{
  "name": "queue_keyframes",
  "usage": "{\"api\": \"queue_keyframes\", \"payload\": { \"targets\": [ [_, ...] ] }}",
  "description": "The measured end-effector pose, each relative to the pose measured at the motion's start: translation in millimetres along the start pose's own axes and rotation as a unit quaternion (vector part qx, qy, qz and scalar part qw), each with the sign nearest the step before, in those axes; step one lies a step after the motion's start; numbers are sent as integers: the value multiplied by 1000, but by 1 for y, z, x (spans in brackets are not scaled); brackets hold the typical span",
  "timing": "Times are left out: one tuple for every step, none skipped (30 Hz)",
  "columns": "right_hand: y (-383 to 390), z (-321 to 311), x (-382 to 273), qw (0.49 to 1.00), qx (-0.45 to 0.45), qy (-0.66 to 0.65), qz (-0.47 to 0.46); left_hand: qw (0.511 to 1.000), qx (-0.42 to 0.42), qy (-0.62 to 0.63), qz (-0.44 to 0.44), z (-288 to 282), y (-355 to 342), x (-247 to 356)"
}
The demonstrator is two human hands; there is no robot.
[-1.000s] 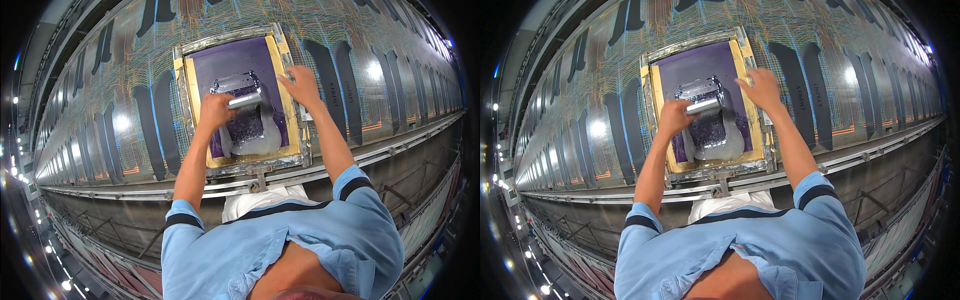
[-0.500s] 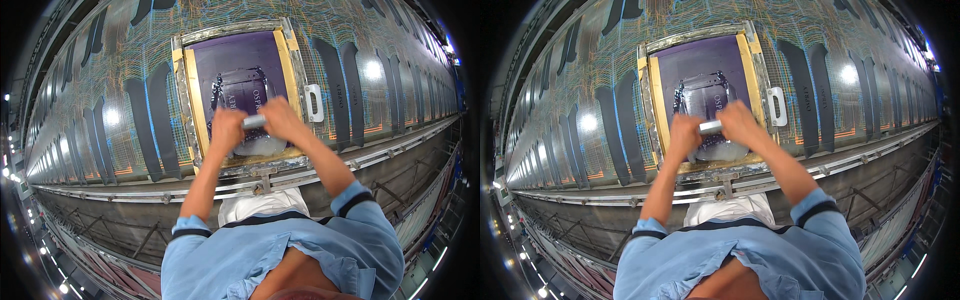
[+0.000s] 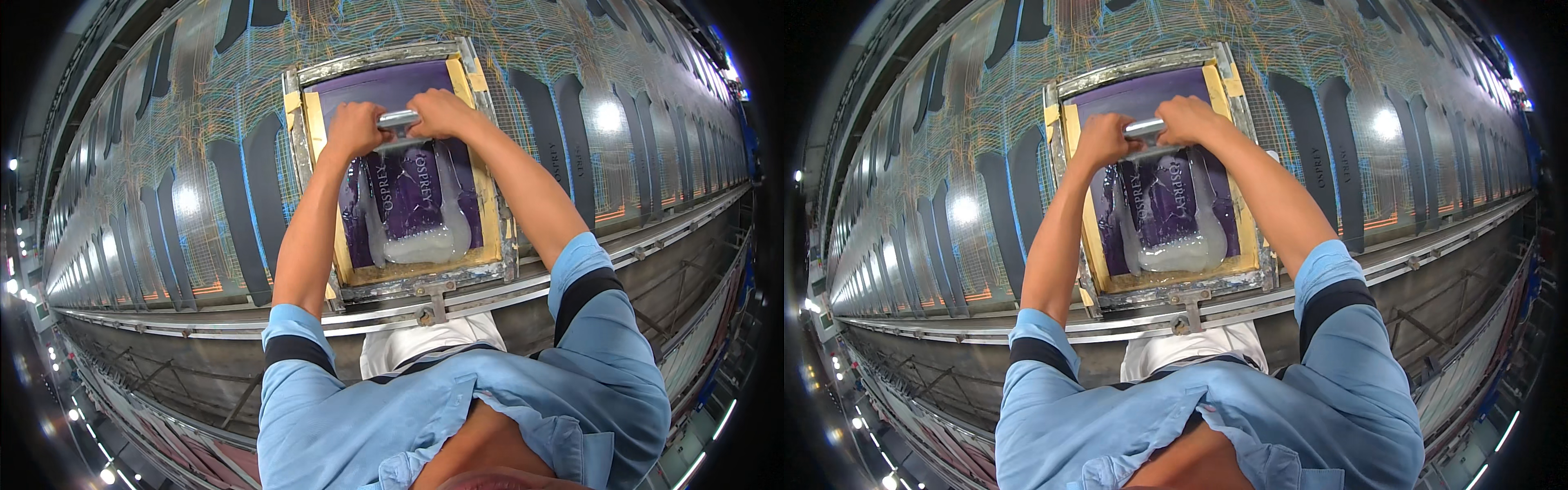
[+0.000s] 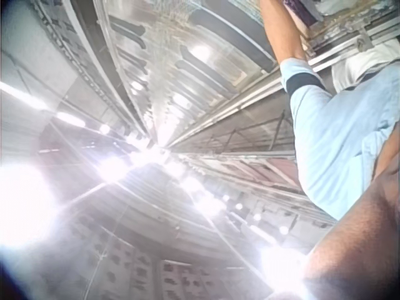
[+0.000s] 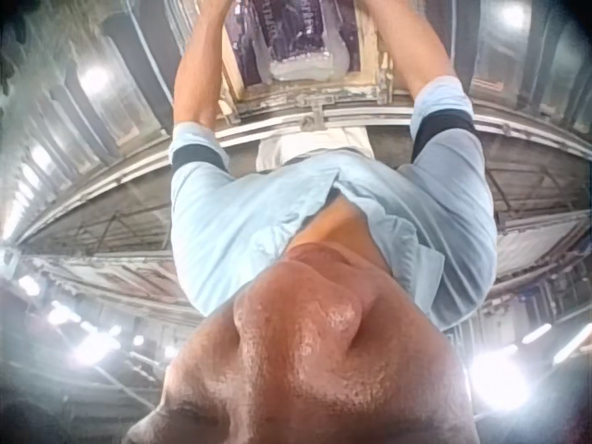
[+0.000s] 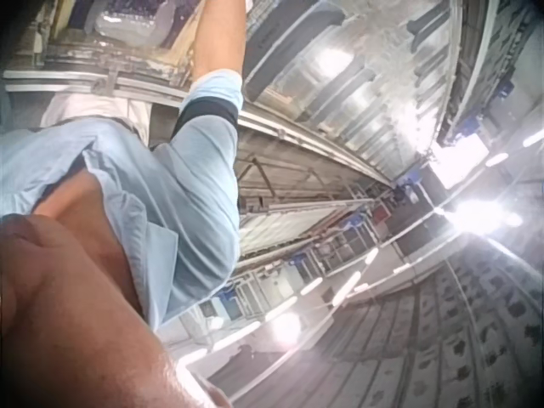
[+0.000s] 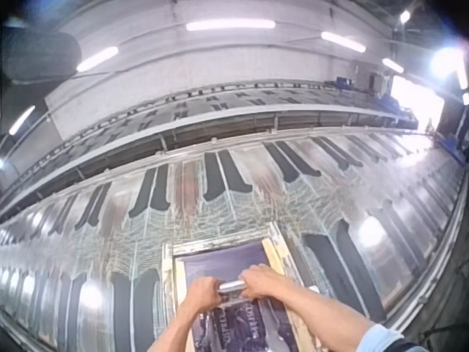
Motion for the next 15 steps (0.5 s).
{"api": "queue_keyframes", "payload": {
  "targets": [
    [-4,2,1,1000,1,8,7,999,31,-21,7,1,-1,-3],
    [-2,12,0,1000,13,11,-6,998,55,-5,-2,5,8,-4],
    [2,21,-1,999,26,15,-20,997,80,9,-12,9,20,-1],
    [10,32,-3,998,38,18,-35,994,106,22,-25,12,37,3],
    [33,43,-7,998,28,25,-44,996,50,49,-60,28,53,14],
    [64,56,-13,999,-10,15,-27,995,52,84,-32,37,78,33],
    [94,65,-27,999,-20,-2,-38,996,70,54,4,45,108,49],
    [122,83,-28,998,7,-24,-50,996,59,66,16,49,131,67],
    [140,90,-37,999,-10,-25,-46,997,40,71,11,46,150,81],
    [152,93,-42,998,-1,-10,-67,996,45,74,9,46,162,88],
    [152,85,-50,996,31,7,-89,997,51,64,12,44,163,87],
    [152,77,-57,992,63,24,-110,997,57,55,17,41,162,86],
    [147,76,-55,993,53,15,-104,997,56,39,18,38,156,83],
    [135,69,-48,994,47,8,-98,998,57,20,23,32,142,77],
    [121,63,-42,995,40,-1,-94,998,57,1,24,27,126,68]
  ]
}}
Point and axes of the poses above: each hand's wrist, its own y-axis away from the middle knuckle, its own z-axis out of the palm, x = y × z, the point moved 6 cm from there along -y, towards the middle knuckle, and after that the axes turned 13 degrees about -y, right-handed, at the moved point
